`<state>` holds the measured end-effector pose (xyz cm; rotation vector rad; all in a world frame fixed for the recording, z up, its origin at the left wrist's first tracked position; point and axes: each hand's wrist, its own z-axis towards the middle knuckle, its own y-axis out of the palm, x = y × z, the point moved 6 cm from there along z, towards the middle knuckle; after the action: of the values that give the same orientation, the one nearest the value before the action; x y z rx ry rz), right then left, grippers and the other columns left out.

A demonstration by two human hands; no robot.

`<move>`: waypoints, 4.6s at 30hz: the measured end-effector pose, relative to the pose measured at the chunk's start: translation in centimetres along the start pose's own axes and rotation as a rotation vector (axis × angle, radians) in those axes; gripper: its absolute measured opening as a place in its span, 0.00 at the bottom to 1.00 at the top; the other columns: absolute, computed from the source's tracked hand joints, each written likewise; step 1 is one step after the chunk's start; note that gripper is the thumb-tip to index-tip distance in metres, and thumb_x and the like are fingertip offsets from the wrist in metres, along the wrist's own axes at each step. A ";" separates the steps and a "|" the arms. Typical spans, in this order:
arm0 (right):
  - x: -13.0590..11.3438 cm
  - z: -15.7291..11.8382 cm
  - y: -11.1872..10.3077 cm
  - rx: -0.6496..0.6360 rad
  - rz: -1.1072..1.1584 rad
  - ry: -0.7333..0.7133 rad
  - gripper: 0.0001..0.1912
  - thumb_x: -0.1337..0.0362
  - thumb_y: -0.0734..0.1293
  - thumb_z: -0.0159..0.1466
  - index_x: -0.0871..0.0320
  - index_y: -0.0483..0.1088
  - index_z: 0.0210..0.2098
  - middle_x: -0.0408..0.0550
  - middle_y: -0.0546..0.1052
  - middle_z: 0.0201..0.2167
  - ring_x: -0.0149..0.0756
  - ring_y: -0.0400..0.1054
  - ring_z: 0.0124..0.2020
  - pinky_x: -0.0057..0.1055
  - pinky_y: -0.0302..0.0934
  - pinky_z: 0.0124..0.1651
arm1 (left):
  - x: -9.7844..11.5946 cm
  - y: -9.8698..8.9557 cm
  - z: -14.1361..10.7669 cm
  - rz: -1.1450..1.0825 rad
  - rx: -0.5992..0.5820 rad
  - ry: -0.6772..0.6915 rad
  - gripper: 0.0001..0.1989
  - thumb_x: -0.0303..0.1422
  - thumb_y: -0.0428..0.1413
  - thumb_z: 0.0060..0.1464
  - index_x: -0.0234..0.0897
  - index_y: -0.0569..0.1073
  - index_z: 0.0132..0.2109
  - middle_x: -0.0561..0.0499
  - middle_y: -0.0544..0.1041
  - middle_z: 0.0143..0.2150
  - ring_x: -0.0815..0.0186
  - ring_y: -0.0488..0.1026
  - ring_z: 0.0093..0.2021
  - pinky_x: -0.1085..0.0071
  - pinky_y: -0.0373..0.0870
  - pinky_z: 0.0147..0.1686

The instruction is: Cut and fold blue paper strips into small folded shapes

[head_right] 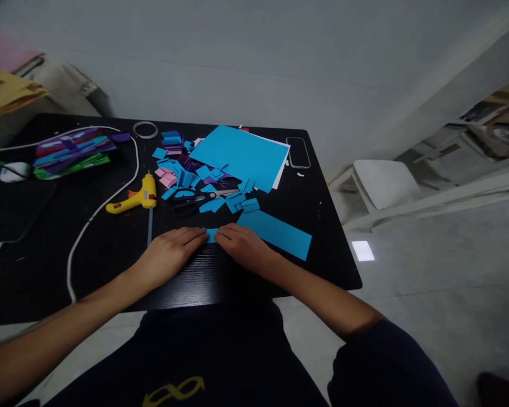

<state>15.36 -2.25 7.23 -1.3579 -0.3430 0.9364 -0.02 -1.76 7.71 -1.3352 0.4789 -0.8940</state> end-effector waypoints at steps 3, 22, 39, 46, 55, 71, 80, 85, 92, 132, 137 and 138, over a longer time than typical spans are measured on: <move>0.1 -0.2 0.0 0.006 -0.025 -0.003 0.13 0.76 0.64 0.70 0.64 0.74 0.52 0.58 0.80 0.50 0.47 0.74 0.52 0.42 0.73 0.50 | 0.0 0.2 -0.2 0.036 0.011 -0.006 0.18 0.21 0.49 0.66 0.33 0.76 0.56 0.39 0.80 0.55 0.54 0.79 0.51 0.58 0.77 0.47; 1.8 -3.4 -1.7 0.161 -0.087 0.198 0.14 0.71 0.62 0.72 0.63 0.78 0.51 0.56 0.81 0.51 0.44 0.77 0.51 0.40 0.75 0.53 | 0.0 0.2 -1.5 0.119 0.037 -0.051 0.18 0.22 0.48 0.66 0.31 0.76 0.57 0.38 0.79 0.58 0.53 0.77 0.55 0.56 0.77 0.50; 0.2 -2.8 -0.7 0.100 -0.085 0.166 0.25 0.80 0.59 0.67 0.64 0.72 0.60 0.58 0.75 0.60 0.45 0.70 0.63 0.45 0.68 0.64 | 2.1 0.5 0.9 0.359 -0.227 -0.163 0.28 0.21 0.49 0.64 0.33 0.64 0.70 0.37 0.76 0.51 0.52 0.74 0.47 0.58 0.72 0.42; -0.2 -2.5 0.1 0.081 -0.052 0.213 0.23 0.79 0.61 0.67 0.67 0.73 0.58 0.59 0.76 0.59 0.47 0.71 0.62 0.45 0.68 0.63 | 1.2 0.2 -0.6 0.382 -0.182 -0.186 0.27 0.21 0.48 0.64 0.28 0.67 0.68 0.34 0.76 0.54 0.50 0.73 0.49 0.57 0.73 0.43; -0.1 -2.3 -0.5 0.084 -0.010 0.267 0.21 0.76 0.63 0.67 0.63 0.74 0.58 0.57 0.77 0.58 0.46 0.72 0.60 0.46 0.69 0.62 | -1.1 -1.2 -4.3 0.367 -0.077 -0.247 0.24 0.22 0.46 0.63 0.26 0.72 0.63 0.31 0.76 0.56 0.43 0.74 0.54 0.51 0.73 0.45; -3.7 1.6 1.6 -0.023 -0.073 0.197 0.19 0.73 0.61 0.67 0.69 0.71 0.56 0.63 0.74 0.60 0.51 0.68 0.60 0.47 0.65 0.62 | 2.0 0.1 -2.3 0.210 0.002 -0.251 0.25 0.24 0.45 0.66 0.22 0.67 0.66 0.30 0.69 0.67 0.45 0.69 0.64 0.50 0.71 0.59; -2.2 -0.4 0.7 0.043 -0.056 0.329 0.23 0.75 0.61 0.67 0.68 0.70 0.60 0.62 0.76 0.59 0.49 0.68 0.63 0.47 0.65 0.63 | 2.5 1.2 -2.6 0.148 0.053 -0.269 0.25 0.38 0.48 0.70 0.24 0.68 0.66 0.32 0.72 0.65 0.45 0.70 0.64 0.51 0.72 0.59; -0.5 -3.1 -0.9 0.111 -0.120 0.410 0.20 0.75 0.62 0.66 0.66 0.73 0.57 0.59 0.80 0.54 0.53 0.69 0.61 0.50 0.67 0.59 | 2.8 0.9 -1.6 0.185 -0.001 -0.314 0.29 0.43 0.50 0.69 0.28 0.66 0.68 0.32 0.73 0.62 0.44 0.72 0.60 0.52 0.71 0.54; -0.1 -4.1 -1.4 0.140 -0.141 0.431 0.19 0.74 0.62 0.67 0.63 0.73 0.56 0.58 0.81 0.52 0.56 0.69 0.58 0.52 0.68 0.55 | 2.6 0.7 -1.3 0.243 -0.033 -0.338 0.31 0.46 0.49 0.69 0.27 0.66 0.68 0.31 0.75 0.58 0.44 0.74 0.54 0.51 0.70 0.49; -0.7 -1.5 -0.7 0.094 -0.020 0.415 0.17 0.69 0.62 0.71 0.65 0.72 0.56 0.60 0.79 0.53 0.47 0.73 0.56 0.44 0.69 0.59 | 0.5 1.1 -4.5 0.262 0.088 -0.381 0.29 0.42 0.46 0.71 0.22 0.68 0.66 0.30 0.75 0.61 0.44 0.71 0.62 0.52 0.68 0.58; 1.3 -3.9 -1.6 0.127 0.000 0.527 0.16 0.69 0.63 0.70 0.64 0.73 0.55 0.60 0.80 0.49 0.50 0.74 0.53 0.46 0.72 0.53 | 0.3 0.9 -4.5 0.233 0.116 -0.379 0.29 0.42 0.46 0.70 0.22 0.68 0.65 0.29 0.75 0.59 0.42 0.72 0.60 0.51 0.69 0.55; 1.5 -3.9 -1.9 0.141 0.014 0.531 0.15 0.69 0.63 0.70 0.64 0.73 0.54 0.60 0.80 0.48 0.51 0.73 0.53 0.47 0.72 0.52 | 0.2 0.8 -4.4 0.229 0.114 -0.382 0.29 0.43 0.46 0.70 0.22 0.68 0.65 0.29 0.75 0.59 0.42 0.72 0.59 0.51 0.69 0.54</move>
<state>19.75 -3.64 7.62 -1.4195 0.1355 0.5679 -3.00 -4.71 6.01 -1.2793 0.2717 -0.4553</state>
